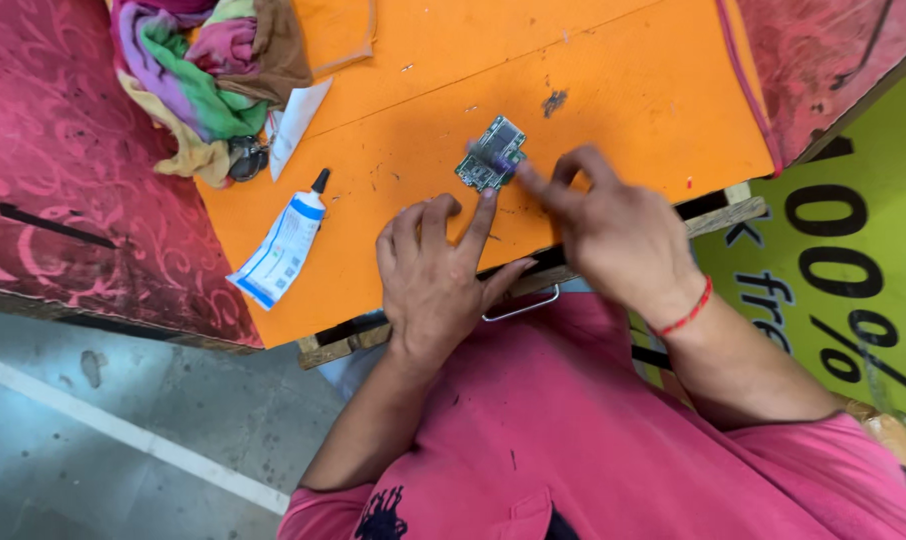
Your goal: The person cleans a small circuit board by hand using a small brush and applying a substance from a blue and white tube while working on an orange workbench.
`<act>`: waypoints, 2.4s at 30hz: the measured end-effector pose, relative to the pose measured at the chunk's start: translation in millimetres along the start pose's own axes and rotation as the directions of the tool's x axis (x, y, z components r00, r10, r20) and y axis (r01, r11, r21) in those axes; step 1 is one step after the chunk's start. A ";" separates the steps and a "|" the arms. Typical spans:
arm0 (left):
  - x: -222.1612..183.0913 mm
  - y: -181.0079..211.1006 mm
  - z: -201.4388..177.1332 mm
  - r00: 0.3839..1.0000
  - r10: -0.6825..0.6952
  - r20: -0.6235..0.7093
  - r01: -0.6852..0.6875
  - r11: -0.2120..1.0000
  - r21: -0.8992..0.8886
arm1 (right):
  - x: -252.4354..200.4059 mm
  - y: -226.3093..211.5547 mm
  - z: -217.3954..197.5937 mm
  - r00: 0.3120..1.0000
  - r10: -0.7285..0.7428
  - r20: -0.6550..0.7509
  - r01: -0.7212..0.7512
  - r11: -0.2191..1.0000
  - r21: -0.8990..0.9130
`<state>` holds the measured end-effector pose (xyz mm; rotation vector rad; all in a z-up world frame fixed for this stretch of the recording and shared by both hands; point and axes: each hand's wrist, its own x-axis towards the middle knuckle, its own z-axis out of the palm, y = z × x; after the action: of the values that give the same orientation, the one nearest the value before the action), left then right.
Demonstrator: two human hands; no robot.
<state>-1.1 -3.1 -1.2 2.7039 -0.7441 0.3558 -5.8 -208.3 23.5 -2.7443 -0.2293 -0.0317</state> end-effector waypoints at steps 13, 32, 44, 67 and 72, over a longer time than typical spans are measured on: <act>-4.3 -3.9 -1.1 0.998 0.040 -0.038 -0.039 0.999 0.025 | -5.4 -5.6 -5.7 1.000 0.026 -0.009 -0.027 0.999 -0.036; 55.4 -19.7 7.2 0.997 -0.063 -0.040 0.057 0.991 -0.123 | -11.7 -4.4 -2.7 0.993 0.031 -0.116 -0.019 0.995 0.102; -3.0 -29.4 -11.7 0.994 -0.064 -0.090 0.049 0.987 -0.153 | -20.4 -33.9 5.6 0.994 -0.058 0.093 0.056 0.998 0.022; -5.1 -38.4 -13.0 0.992 -0.094 -0.084 0.066 0.955 -0.290 | -12.4 -34.7 6.4 0.996 0.036 0.083 -0.036 0.999 0.003; 2.7 -37.2 -16.9 0.995 -0.081 -0.063 0.060 0.958 -0.281 | -27.1 -36.4 -4.3 0.996 0.048 0.073 -0.047 0.999 -0.015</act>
<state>18.3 32.1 6.7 2.4305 -0.6234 0.3059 -38.5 -180.9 39.6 -2.7660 -0.1845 0.0805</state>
